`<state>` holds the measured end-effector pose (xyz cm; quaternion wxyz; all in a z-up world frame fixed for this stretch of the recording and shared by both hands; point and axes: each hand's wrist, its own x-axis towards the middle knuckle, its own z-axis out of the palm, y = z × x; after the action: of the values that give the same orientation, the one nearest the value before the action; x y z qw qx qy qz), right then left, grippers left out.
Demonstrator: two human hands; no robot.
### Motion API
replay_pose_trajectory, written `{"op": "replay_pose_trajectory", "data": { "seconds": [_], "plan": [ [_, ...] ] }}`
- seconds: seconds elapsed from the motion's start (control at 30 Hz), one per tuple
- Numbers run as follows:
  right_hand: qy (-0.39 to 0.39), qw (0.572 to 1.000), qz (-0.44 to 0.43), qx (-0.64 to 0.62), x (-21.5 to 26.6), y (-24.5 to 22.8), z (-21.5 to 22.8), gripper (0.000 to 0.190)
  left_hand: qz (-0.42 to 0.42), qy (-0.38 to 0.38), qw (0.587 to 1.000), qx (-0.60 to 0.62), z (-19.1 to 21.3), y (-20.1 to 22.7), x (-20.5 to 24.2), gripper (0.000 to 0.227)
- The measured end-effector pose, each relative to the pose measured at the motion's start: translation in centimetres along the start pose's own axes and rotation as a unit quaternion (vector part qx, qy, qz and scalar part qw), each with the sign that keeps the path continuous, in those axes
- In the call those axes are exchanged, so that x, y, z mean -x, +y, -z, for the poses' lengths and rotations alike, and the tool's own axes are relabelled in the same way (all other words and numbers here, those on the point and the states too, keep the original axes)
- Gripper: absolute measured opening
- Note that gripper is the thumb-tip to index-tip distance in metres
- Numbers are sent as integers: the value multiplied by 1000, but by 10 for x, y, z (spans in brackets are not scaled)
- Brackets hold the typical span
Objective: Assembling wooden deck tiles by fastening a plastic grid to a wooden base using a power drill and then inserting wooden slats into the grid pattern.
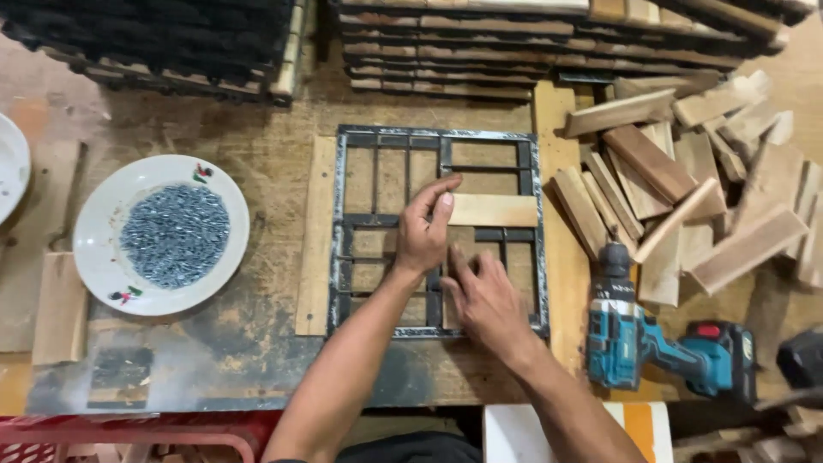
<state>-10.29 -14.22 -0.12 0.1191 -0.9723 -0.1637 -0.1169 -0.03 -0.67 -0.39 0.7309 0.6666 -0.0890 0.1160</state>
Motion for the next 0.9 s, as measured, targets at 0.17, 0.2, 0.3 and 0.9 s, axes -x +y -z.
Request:
{"op": "replay_pose_trajectory", "data": {
  "seconds": [0.17,0.2,0.3,0.9],
  "plan": [
    [-17,994,-69,-81,-29,67,46,31,-124,-89,889,-432,-18,35,23,57],
    [-15,994,-70,-77,-31,95,50,31,-128,-88,890,-429,-23,38,23,57],
    [31,975,-88,200,-22,151,57,39,-84,-177,822,-534,-24,42,45,80],
    [80,984,-147,60,6,26,44,48,-124,-171,821,-531,-20,-2,7,56]
  ]
}}
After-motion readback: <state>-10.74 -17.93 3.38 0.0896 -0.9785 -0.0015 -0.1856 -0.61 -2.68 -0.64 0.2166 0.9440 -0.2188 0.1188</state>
